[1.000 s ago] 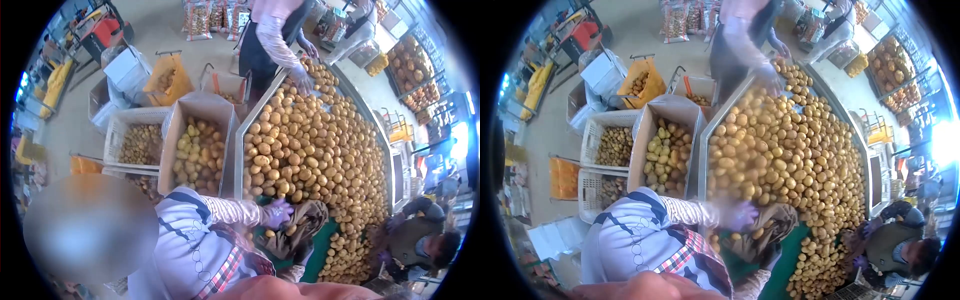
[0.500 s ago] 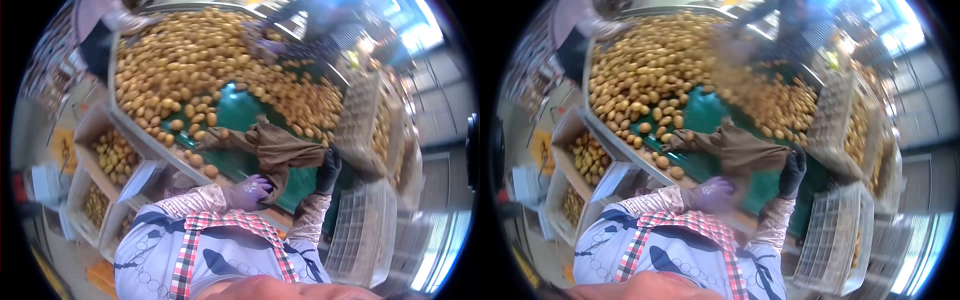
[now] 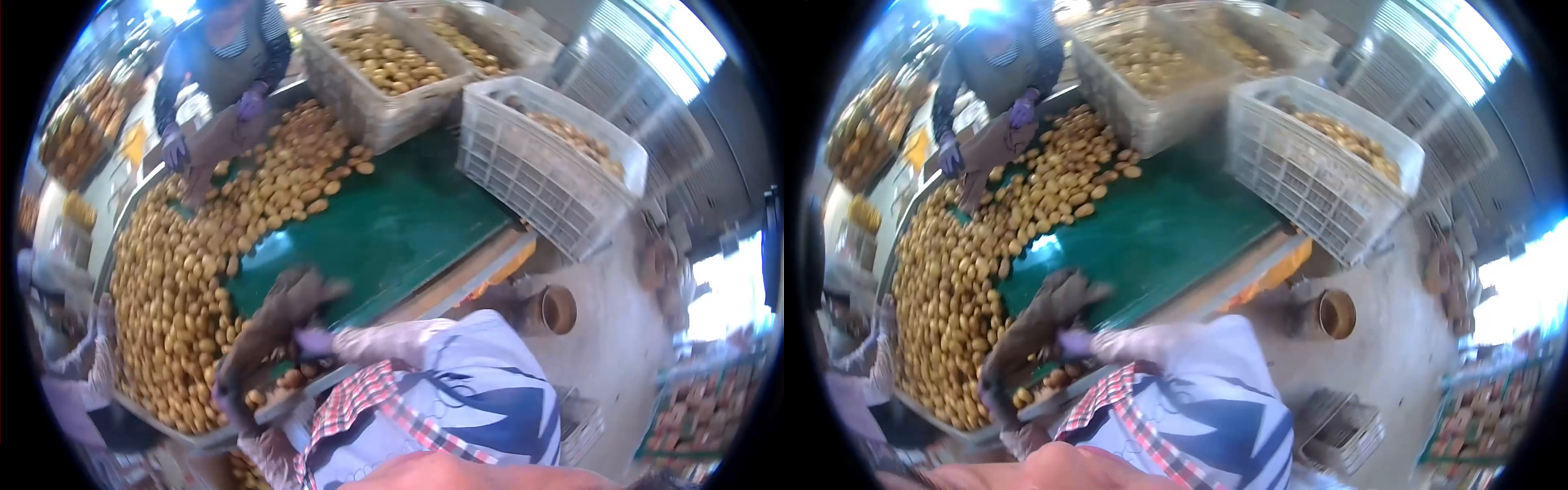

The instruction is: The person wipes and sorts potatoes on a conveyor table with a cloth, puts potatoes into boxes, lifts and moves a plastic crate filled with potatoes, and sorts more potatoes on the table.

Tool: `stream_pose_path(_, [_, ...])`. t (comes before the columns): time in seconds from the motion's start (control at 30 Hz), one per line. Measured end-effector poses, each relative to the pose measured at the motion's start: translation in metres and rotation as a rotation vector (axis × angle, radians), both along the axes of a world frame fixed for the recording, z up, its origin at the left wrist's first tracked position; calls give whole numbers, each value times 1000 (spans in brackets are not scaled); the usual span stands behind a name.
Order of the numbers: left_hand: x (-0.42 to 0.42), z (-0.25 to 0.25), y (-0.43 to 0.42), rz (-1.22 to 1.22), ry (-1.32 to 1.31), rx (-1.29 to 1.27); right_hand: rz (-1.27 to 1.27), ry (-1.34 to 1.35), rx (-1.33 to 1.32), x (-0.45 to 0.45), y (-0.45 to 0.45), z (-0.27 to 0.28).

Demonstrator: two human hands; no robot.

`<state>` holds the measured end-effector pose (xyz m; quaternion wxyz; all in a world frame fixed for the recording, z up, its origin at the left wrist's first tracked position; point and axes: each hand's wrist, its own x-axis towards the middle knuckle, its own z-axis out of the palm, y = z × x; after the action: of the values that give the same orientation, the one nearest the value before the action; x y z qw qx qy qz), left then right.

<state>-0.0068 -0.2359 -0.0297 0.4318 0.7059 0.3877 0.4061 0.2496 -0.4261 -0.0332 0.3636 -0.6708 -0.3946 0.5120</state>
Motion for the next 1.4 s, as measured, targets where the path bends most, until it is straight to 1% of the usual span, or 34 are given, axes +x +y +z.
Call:
stream_pose_path(0.03, [-13,21,17,131,152,143,77,51,90,-17,23,19])
stream_pose_path(0.07, [-15,53,22,236,387,248,152,110,176,-34,45,38])
stream_pose_path(0.1, [-24,68,32,288,547,293,310,-167,417,-62,73,13])
stream_pose_path(0.13, [-30,78,40,310,699,306,319,-39,503,-84,92,5])
stream_pose_path(0.2, [-34,87,54,280,918,310,541,-102,588,-71,77,80])
stream_pose_path(0.27, [-28,96,64,212,1074,306,498,-171,545,-29,57,108])
stream_pose_path(0.33, [-16,102,65,153,1191,291,55,-76,531,34,24,102])
stream_pose_path(0.37, [-9,104,65,132,1221,290,-264,117,394,68,-17,154])
stream_pose_path(0.4, [-2,107,62,115,1254,291,-628,330,323,103,-58,206])
stream_pose_path(0.43, [8,108,58,98,1276,299,-608,-618,492,156,-98,204])
stream_pose_path(0.47, [20,110,49,81,1296,308,-615,-1144,376,190,-150,234])
stream_pose_path(0.5, [22,89,55,145,1232,389,-693,-1661,189,224,-202,265])
stream_pose_path(0.53, [34,87,46,138,1056,388,-905,-1693,83,254,-263,272])
stream_pose_path(0.57, [52,93,34,132,888,379,-1122,-1516,374,293,-331,279])
stream_pose_path(0.6, [69,102,18,134,727,366,-1047,-1720,-75,296,-382,307])
stream_pose_path(0.63, [91,108,-2,51,653,367,-887,-1906,-509,298,-433,337])
stream_pose_path(0.67, [119,115,-29,-27,572,369,-789,-1758,-841,284,-464,356])
stream_pose_path(0.7, [142,111,-50,-180,569,373,-1111,-1629,-673,323,-528,328])
stream_pose_path(0.73, [159,109,-80,-378,607,465,-1410,-1464,-496,363,-569,298])
stream_pose_path(0.77, [170,95,-102,-526,541,478,-1317,-1354,-673,360,-559,307])
stream_pose_path(0.8, [175,75,-120,-682,471,495,-1215,-1264,-861,327,-518,339])
stream_pose_path(0.83, [175,45,-139,-697,452,552,-1086,-1175,-1033,292,-471,374])
stream_pose_path(0.87, [172,26,-156,-711,422,606,-1130,-1202,-994,278,-465,373])
stream_pose_path(0.93, [163,42,-189,-875,534,264,-1186,-1285,-923,263,-454,374])
stream_pose_path(0.97, [157,28,-186,-929,551,321,-1248,-1247,-902,275,-461,367])
stream_pose_path(1.07, [156,47,-189,-882,479,298,-1611,-1197,-534,303,-483,322])
stream_pose_path(1.1, [155,46,-189,-855,421,335,-1240,-1378,-807,287,-469,326])
stream_pose_path(1.13, [153,46,-188,-840,386,362,-973,-1357,-1031,227,-406,357])
stream_pose_path(1.17, [154,47,-188,-830,357,385,-1024,-1334,-963,214,-392,352])
stream_pose_path(1.2, [154,47,-189,-825,332,404,-865,-1333,-983,197,-375,355])
stream_pose_path(1.23, [153,54,-190,-829,304,435,-839,-1357,-982,180,-351,354])
stream_pose_path(1.33, [155,54,-187,-865,307,402,-774,-1547,-668,125,-308,336])
stream_pose_path(1.37, [154,61,-187,-886,291,384,-741,-1602,-551,106,-302,328])
stream_pose_path(1.4, [154,62,-188,-864,261,314,-696,-1713,-439,84,-295,322])
